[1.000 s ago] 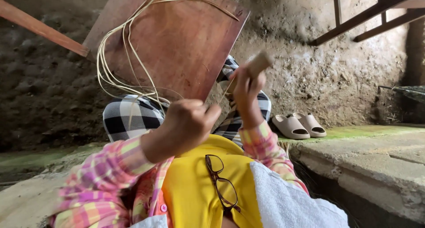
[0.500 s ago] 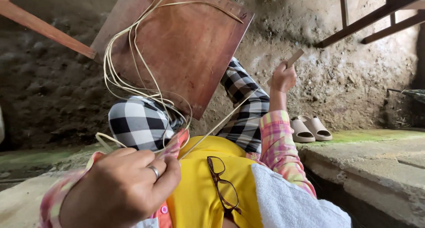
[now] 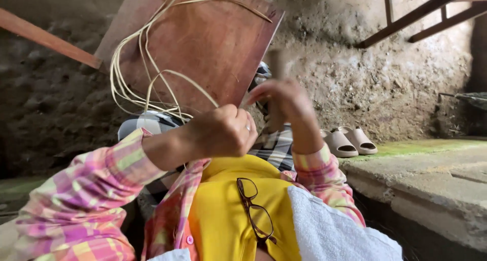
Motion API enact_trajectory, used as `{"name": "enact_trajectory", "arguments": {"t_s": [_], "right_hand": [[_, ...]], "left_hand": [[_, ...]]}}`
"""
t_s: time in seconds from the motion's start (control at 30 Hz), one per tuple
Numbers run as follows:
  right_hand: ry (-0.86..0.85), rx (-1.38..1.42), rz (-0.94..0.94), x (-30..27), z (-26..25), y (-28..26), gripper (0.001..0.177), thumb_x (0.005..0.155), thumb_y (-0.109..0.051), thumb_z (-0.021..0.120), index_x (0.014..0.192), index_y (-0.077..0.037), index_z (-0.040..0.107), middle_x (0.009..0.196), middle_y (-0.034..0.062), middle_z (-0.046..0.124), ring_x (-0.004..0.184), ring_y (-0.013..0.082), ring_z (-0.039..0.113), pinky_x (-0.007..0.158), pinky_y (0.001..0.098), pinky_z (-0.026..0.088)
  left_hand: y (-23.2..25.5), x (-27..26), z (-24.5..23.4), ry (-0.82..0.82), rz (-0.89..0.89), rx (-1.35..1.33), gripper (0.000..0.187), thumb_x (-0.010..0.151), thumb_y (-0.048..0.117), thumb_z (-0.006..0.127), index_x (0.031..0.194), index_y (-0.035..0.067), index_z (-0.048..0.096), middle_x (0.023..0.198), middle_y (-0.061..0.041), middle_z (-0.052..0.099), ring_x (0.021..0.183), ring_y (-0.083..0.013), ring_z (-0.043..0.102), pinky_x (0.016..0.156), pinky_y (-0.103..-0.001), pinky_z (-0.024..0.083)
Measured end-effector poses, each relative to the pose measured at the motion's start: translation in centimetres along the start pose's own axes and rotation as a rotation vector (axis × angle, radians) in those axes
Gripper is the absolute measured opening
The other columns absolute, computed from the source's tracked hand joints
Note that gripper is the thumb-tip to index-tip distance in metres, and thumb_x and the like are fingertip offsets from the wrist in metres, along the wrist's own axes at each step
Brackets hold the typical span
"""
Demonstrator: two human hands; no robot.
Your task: Smoothing thin bamboo strips by pulling them through a wooden scraping tool to prepare them for crafting.
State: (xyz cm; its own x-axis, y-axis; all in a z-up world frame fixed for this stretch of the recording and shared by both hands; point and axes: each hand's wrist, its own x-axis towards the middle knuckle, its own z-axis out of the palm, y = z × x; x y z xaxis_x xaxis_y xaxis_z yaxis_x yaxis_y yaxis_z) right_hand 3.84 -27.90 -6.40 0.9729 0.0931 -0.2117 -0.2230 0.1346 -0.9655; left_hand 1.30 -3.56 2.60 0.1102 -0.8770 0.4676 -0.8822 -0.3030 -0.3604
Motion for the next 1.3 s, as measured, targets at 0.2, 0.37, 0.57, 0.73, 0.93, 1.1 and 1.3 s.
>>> {"name": "enact_trajectory", "arguments": {"t_s": [0.2,0.37,0.57,0.73,0.93,1.1,1.3], "right_hand": [[-0.101,-0.288,0.175,-2.2,5.1,-0.4,0.030,0.089,-0.033,0.073,0.075,-0.006,0.077,0.060,0.0044,0.067,0.052,0.0113,0.062,0.050,0.0266,0.050],[0.131,-0.252,-0.045,2.2,2.9,3.2,0.035,0.085,-0.030,0.071,0.065,-0.001,0.071,0.046,0.0165,0.054,0.041,0.0252,0.057,0.042,0.0359,0.046],[0.516,-0.325,0.074,6.6,-7.9,12.4,0.024,0.083,-0.023,0.063,0.069,-0.004,0.069,0.054,0.0105,0.059,0.043,0.0208,0.060,0.044,0.0332,0.048],[0.737,-0.706,0.257,3.3,-13.2,11.6,0.034,0.092,-0.037,0.055,0.082,-0.010,0.074,0.061,0.0101,0.066,0.068,0.0332,0.068,0.076,0.0472,0.050],[0.847,-0.141,-0.371,0.9,-4.3,4.7,0.032,0.091,-0.027,0.058,0.066,-0.007,0.063,0.055,0.0118,0.061,0.041,0.0184,0.051,0.040,0.0303,0.041],[0.486,-0.216,-1.141,-2.7,5.2,-1.1,0.051,0.103,-0.027,0.045,0.067,0.002,0.068,0.062,0.0221,0.069,0.060,0.0325,0.058,0.066,0.0399,0.049],[0.587,-0.377,-1.112,-1.6,4.1,-0.8,0.053,0.099,-0.012,0.044,0.053,-0.008,0.069,0.049,0.0076,0.066,0.047,0.0250,0.055,0.069,0.0355,0.046]], "left_hand": [[-0.1,-0.1,1.7,0.130,0.054,-0.037,0.015,0.064,-0.007,0.053,0.061,0.007,0.058,0.053,-0.013,0.043,0.049,-0.0257,0.039,0.047,-0.036,0.027],[-2.0,0.5,-4.6,0.201,-0.001,-0.060,0.012,0.071,-0.013,0.061,0.078,-0.009,0.069,0.057,-0.016,0.053,0.048,-0.0251,0.046,0.046,-0.034,0.035],[-4.8,-2.7,-16.3,0.067,-0.350,0.063,0.014,0.095,0.002,0.087,0.086,0.012,0.082,0.069,0.005,0.050,0.047,-0.0112,0.025,0.047,-0.027,0.017],[-3.4,-15.4,-15.5,-0.457,-0.185,0.238,0.036,0.103,0.014,0.056,0.121,-0.017,0.061,0.085,-0.015,0.072,0.051,-0.0183,0.052,0.050,-0.034,0.039],[-3.1,-2.3,-7.8,0.025,-0.536,-0.177,0.023,0.100,0.003,0.079,0.082,0.011,0.067,0.056,0.007,0.033,0.046,-0.0102,0.025,0.042,-0.031,0.019],[0.1,1.9,-2.0,0.172,-0.393,-0.204,0.006,0.084,0.001,0.061,0.082,0.004,0.065,0.050,-0.003,0.047,0.047,-0.0194,0.054,0.045,-0.031,0.045],[0.5,2.5,-1.8,0.263,-0.380,-0.214,0.009,0.084,-0.002,0.065,0.090,0.000,0.072,0.054,-0.007,0.052,0.047,-0.0215,0.054,0.044,-0.033,0.046]]}}
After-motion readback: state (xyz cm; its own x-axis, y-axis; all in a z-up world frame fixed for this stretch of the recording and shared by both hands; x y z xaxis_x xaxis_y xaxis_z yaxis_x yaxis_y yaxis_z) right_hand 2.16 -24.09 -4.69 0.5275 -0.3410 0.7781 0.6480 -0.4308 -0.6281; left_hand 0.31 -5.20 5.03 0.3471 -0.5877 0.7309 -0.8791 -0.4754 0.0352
